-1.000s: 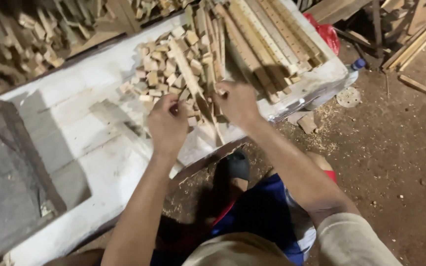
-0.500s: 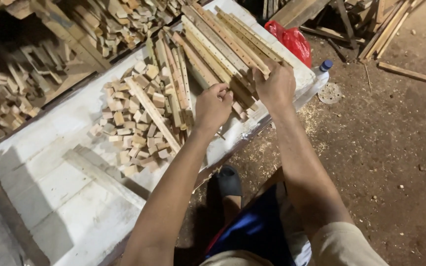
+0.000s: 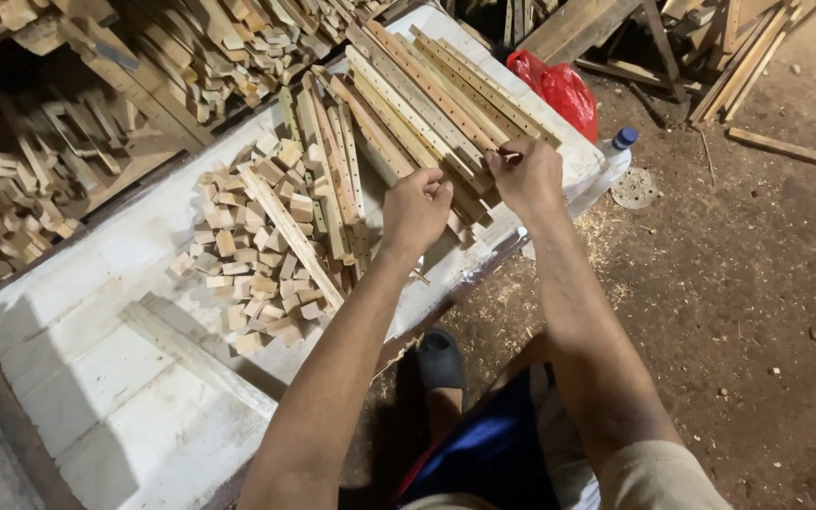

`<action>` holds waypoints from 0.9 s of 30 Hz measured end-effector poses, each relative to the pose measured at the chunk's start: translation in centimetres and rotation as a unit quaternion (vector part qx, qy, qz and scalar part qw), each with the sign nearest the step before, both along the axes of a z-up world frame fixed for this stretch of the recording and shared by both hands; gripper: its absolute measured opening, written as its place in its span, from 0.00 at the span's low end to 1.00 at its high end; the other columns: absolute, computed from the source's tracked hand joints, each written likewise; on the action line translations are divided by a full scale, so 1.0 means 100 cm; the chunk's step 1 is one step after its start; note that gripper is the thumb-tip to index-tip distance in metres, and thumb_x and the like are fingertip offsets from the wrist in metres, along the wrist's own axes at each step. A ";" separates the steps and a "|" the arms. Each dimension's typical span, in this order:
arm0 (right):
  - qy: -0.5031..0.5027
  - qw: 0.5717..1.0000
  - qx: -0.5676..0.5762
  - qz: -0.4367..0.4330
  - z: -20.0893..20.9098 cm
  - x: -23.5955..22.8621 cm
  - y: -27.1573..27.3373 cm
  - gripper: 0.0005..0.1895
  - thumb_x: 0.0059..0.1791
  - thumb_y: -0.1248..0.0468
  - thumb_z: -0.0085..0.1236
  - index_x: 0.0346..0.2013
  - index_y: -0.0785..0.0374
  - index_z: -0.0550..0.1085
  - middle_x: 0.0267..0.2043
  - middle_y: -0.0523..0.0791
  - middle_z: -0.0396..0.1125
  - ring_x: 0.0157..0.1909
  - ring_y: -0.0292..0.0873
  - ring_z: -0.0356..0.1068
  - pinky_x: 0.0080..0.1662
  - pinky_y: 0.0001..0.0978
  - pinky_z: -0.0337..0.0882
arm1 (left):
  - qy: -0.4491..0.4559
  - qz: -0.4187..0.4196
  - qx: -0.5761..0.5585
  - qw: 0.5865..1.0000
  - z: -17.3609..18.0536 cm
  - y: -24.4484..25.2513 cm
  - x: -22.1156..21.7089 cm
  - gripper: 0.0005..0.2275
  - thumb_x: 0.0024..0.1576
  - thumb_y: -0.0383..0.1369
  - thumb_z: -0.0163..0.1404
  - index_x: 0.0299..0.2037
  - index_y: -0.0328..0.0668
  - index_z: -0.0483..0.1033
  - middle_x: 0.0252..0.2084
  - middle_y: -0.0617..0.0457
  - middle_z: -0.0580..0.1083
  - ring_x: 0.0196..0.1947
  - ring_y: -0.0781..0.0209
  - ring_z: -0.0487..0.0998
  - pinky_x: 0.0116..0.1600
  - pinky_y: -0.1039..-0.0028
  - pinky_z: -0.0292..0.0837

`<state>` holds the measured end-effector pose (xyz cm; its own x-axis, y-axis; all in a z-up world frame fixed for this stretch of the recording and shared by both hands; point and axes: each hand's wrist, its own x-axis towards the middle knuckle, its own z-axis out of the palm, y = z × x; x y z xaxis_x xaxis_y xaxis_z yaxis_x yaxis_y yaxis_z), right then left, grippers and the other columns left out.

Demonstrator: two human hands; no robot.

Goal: The person applies adhesive from a small container to small wood blocks and joins them to longer wood strips.

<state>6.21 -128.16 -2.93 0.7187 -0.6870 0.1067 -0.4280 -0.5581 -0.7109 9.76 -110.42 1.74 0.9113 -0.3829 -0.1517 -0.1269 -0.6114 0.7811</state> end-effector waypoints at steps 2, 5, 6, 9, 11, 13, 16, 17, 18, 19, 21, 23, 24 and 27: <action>-0.027 1.000 0.010 0.000 -0.010 0.006 -0.013 0.09 0.46 0.62 0.69 0.40 0.57 0.83 0.34 0.52 0.76 0.38 0.53 0.79 0.39 0.40 0.78 | 0.005 0.000 -0.007 1.000 0.004 0.002 -0.001 0.17 0.53 0.45 0.52 0.51 0.53 0.81 0.43 0.55 0.82 0.47 0.55 0.83 0.54 0.64 0.78; -0.058 0.998 0.035 0.003 0.012 0.000 -0.007 0.10 0.46 0.65 0.69 0.41 0.58 0.83 0.37 0.56 0.76 0.40 0.56 0.78 0.38 0.41 0.77 | 0.013 0.000 -0.020 1.000 0.011 0.005 0.000 0.17 0.54 0.44 0.52 0.51 0.51 0.81 0.44 0.54 0.82 0.47 0.53 0.83 0.54 0.64 0.78; -0.056 0.997 0.053 0.006 0.023 -0.008 0.001 0.11 0.46 0.65 0.69 0.43 0.59 0.82 0.39 0.58 0.75 0.43 0.59 0.77 0.40 0.44 0.76 | 0.020 0.001 -0.023 1.000 0.012 0.008 -0.002 0.17 0.54 0.45 0.52 0.51 0.52 0.81 0.45 0.55 0.82 0.47 0.53 0.83 0.53 0.63 0.78; -0.054 0.994 0.093 0.009 0.003 0.004 -0.018 0.18 0.45 0.64 0.71 0.49 0.61 0.80 0.42 0.58 0.75 0.43 0.53 0.78 0.37 0.44 0.76 | 0.025 0.007 -0.043 0.999 0.008 0.009 0.002 0.17 0.54 0.44 0.52 0.51 0.51 0.81 0.45 0.53 0.82 0.47 0.53 0.83 0.52 0.64 0.78; -0.045 0.991 0.124 0.001 0.024 -0.010 -0.010 0.16 0.47 0.62 0.67 0.48 0.62 0.80 0.38 0.56 0.74 0.39 0.49 0.76 0.38 0.41 0.76 | 0.032 0.005 -0.044 0.998 0.028 0.016 -0.001 0.18 0.54 0.45 0.51 0.51 0.52 0.81 0.46 0.55 0.82 0.47 0.54 0.83 0.53 0.64 0.78; -0.032 0.987 0.158 -0.009 0.062 -0.029 0.012 0.14 0.49 0.61 0.64 0.47 0.63 0.81 0.35 0.54 0.74 0.35 0.45 0.75 0.38 0.37 0.76 | 0.043 0.002 -0.043 0.998 0.026 0.021 0.002 0.18 0.54 0.45 0.51 0.52 0.52 0.80 0.46 0.56 0.82 0.47 0.56 0.83 0.53 0.65 0.78; -0.042 0.959 0.282 0.014 0.121 -0.054 0.051 0.08 0.49 0.61 0.64 0.30 0.62 0.81 0.21 0.46 0.69 0.22 0.38 0.68 0.27 0.27 0.68 | 0.041 0.009 -0.063 0.997 0.023 0.029 0.013 0.17 0.55 0.48 0.51 0.52 0.56 0.81 0.47 0.57 0.82 0.49 0.55 0.82 0.54 0.64 0.78; -0.047 0.947 0.317 0.031 0.122 -0.058 0.060 0.07 0.50 0.62 0.64 0.31 0.62 0.81 0.22 0.46 0.70 0.24 0.38 0.69 0.28 0.26 0.69 | 0.065 0.009 -0.081 0.994 0.040 0.037 0.007 0.19 0.57 0.48 0.49 0.54 0.53 0.79 0.49 0.54 0.81 0.50 0.54 0.82 0.54 0.64 0.78; -0.051 0.933 0.353 0.049 0.123 -0.063 0.069 0.06 0.50 0.63 0.63 0.31 0.62 0.80 0.23 0.45 0.70 0.25 0.39 0.70 0.29 0.25 0.69 | 0.090 0.012 -0.100 0.991 0.058 0.046 0.000 0.21 0.58 0.48 0.48 0.57 0.51 0.78 0.51 0.50 0.80 0.51 0.54 0.82 0.54 0.64 0.78; -0.049 0.933 0.352 0.054 0.124 -0.067 0.077 0.06 0.50 0.63 0.63 0.31 0.62 0.80 0.23 0.45 0.70 0.25 0.39 0.70 0.29 0.25 0.69 | 0.090 0.017 -0.101 0.991 0.054 0.052 0.004 0.21 0.58 0.48 0.48 0.57 0.51 0.78 0.51 0.50 0.80 0.51 0.54 0.82 0.54 0.64 0.78; -0.061 0.881 0.456 0.106 0.125 -0.070 0.094 0.04 0.52 0.66 0.61 0.32 0.62 0.79 0.27 0.44 0.71 0.30 0.40 0.72 0.31 0.23 0.69 | 0.099 0.037 -0.147 0.984 0.048 0.067 0.016 0.28 0.56 0.54 0.49 0.63 0.46 0.73 0.44 0.52 0.82 0.45 0.59 0.83 0.55 0.63 0.77; -0.062 0.847 0.508 0.142 0.124 -0.070 0.111 0.04 0.52 0.68 0.60 0.33 0.62 0.78 0.29 0.43 0.72 0.32 0.40 0.74 0.32 0.22 0.69 | 0.138 0.082 -0.256 0.953 0.085 0.099 -0.003 0.32 0.57 0.51 0.49 0.66 0.35 0.64 0.55 0.39 0.73 0.52 0.51 0.79 0.56 0.64 0.77; -0.060 0.811 0.558 0.167 0.121 -0.072 0.120 0.04 0.53 0.69 0.59 0.33 0.62 0.77 0.31 0.42 0.72 0.34 0.41 0.75 0.33 0.21 0.69 | 0.178 0.119 -0.361 0.908 0.101 0.116 -0.016 0.37 0.58 0.47 0.50 0.70 0.24 0.56 0.66 0.26 0.63 0.59 0.42 0.74 0.57 0.65 0.78; -0.050 0.796 0.558 0.228 0.063 -0.056 0.148 0.06 0.53 0.72 0.56 0.40 0.75 0.77 0.42 0.51 0.73 0.41 0.47 0.74 0.44 0.40 0.77 | 0.122 0.148 -0.459 0.867 -0.012 0.158 0.039 0.24 0.63 0.33 0.52 0.67 0.31 0.63 0.52 0.39 0.72 0.47 0.49 0.79 0.51 0.61 0.82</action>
